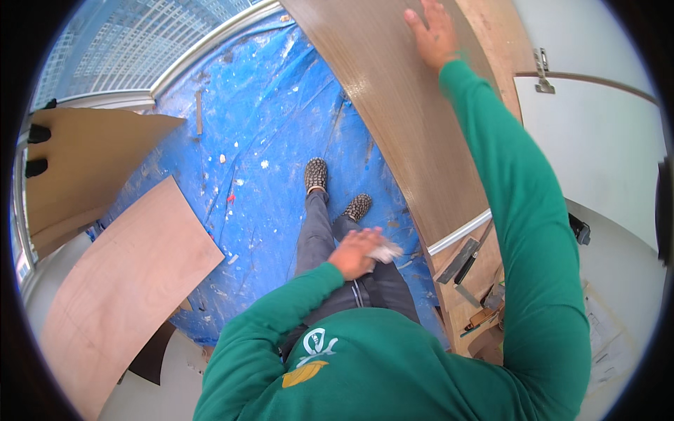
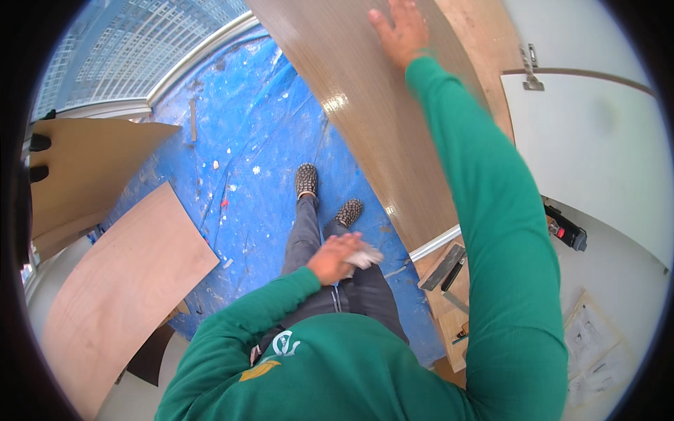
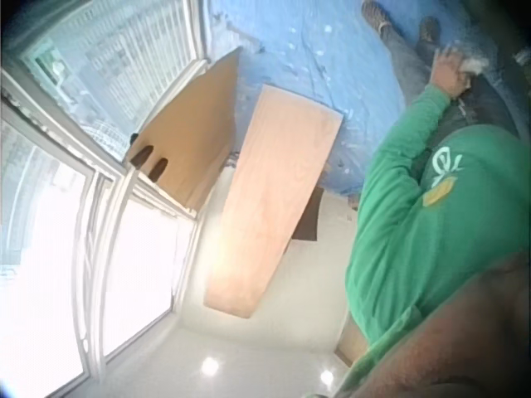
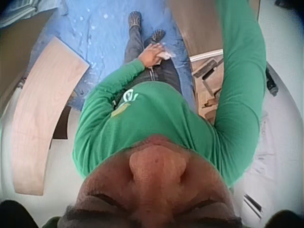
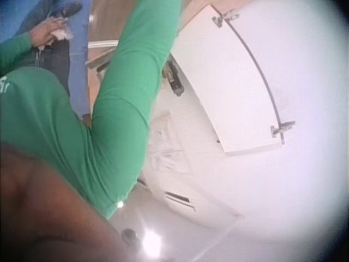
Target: The person wipes a wooden cabinet door with a cloth, then uses a hammer to tap along the door's edge to seat it into place. The person continues tapping the door edge repeatedly while holding the door steady.
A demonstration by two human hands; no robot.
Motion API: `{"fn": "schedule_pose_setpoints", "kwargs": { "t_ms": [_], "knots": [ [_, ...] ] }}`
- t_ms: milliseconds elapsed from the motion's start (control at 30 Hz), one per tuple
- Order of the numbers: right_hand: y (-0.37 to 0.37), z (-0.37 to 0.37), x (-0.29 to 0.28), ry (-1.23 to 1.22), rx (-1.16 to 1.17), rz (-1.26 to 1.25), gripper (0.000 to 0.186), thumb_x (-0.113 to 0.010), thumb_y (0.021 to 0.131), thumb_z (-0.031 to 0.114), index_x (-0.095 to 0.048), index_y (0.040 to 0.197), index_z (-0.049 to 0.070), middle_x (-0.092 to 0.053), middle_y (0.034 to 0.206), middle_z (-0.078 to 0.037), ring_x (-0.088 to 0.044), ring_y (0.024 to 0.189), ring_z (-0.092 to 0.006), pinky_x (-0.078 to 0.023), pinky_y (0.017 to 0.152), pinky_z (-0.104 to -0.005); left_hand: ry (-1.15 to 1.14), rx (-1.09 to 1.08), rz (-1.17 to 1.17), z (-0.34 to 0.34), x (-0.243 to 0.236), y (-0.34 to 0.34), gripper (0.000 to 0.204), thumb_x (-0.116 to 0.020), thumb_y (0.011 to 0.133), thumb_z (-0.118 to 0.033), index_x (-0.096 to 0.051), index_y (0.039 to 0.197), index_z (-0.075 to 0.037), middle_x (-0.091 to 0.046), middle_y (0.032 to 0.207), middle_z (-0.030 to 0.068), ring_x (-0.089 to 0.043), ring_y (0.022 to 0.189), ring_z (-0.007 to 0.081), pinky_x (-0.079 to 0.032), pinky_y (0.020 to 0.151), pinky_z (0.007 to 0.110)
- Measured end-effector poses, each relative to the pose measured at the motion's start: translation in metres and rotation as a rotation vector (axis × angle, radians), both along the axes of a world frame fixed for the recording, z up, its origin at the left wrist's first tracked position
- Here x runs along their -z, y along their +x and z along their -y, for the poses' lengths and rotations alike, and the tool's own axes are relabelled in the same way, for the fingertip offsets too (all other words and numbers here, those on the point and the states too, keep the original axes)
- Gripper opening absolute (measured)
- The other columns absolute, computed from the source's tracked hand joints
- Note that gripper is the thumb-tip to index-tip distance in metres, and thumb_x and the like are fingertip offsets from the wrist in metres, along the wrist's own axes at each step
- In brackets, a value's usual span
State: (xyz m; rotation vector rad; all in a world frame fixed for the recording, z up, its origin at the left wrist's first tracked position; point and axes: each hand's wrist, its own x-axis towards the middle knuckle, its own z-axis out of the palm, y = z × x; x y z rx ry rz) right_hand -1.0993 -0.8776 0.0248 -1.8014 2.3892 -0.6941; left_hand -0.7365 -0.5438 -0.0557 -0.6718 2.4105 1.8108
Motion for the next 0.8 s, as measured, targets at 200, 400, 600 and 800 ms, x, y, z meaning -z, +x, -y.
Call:
{"fn": "schedule_pose_setpoints", "kwargs": {
  "t_ms": [200,400,600,800],
  "knots": [
    [0.040,-0.221,-0.050,0.303,-0.002,0.757,0.034,-0.066,0.098,0.038,-0.069,0.093,0.004,-0.067,0.081,-0.007,-0.061,0.076,-0.0176,-0.049,0.071,-0.0353,0.344,-0.945,0.257,0.054,0.017,0.097,0.044,-0.063,0.098,-0.022,-0.054,0.134,0.000,-0.061,0.122,0.0227,-0.061,0.113,0.0351,-0.046,0.100,0.041],
    [0.113,-0.509,-0.085,0.670,0.072,1.143,0.023,-0.067,0.096,0.021,-0.065,0.112,0.004,-0.055,0.070,-0.004,-0.054,0.066,-0.0153,-0.047,0.063,-0.0342,0.310,-0.945,0.182,0.084,-0.059,0.063,0.035,-0.059,0.103,-0.024,-0.058,0.128,0.000,-0.064,0.110,0.0106,-0.061,0.105,0.0235,-0.047,0.097,0.036],
    [0.125,-0.575,-0.124,0.507,0.337,1.275,0.044,-0.071,0.095,0.026,-0.059,0.133,0.006,-0.066,0.089,-0.003,-0.061,0.080,-0.0142,-0.049,0.071,-0.0321,0.937,-0.520,-0.020,0.037,-0.167,-0.076,0.042,-0.056,0.105,-0.026,-0.053,0.140,-0.003,-0.064,0.126,0.0058,-0.060,0.115,0.0178,-0.045,0.101,0.032],
    [0.111,-0.578,-0.140,-0.237,0.543,1.969,0.052,-0.065,0.098,0.019,-0.048,0.144,0.004,-0.060,0.134,-0.008,-0.058,0.123,-0.0223,-0.046,0.104,-0.0387,0.961,-0.054,-0.005,-0.024,-0.245,-0.154,0.060,-0.057,0.104,-0.024,-0.034,0.155,-0.003,-0.051,0.147,0.0099,-0.053,0.130,0.0222,-0.039,0.111,0.036]
  ]
}}
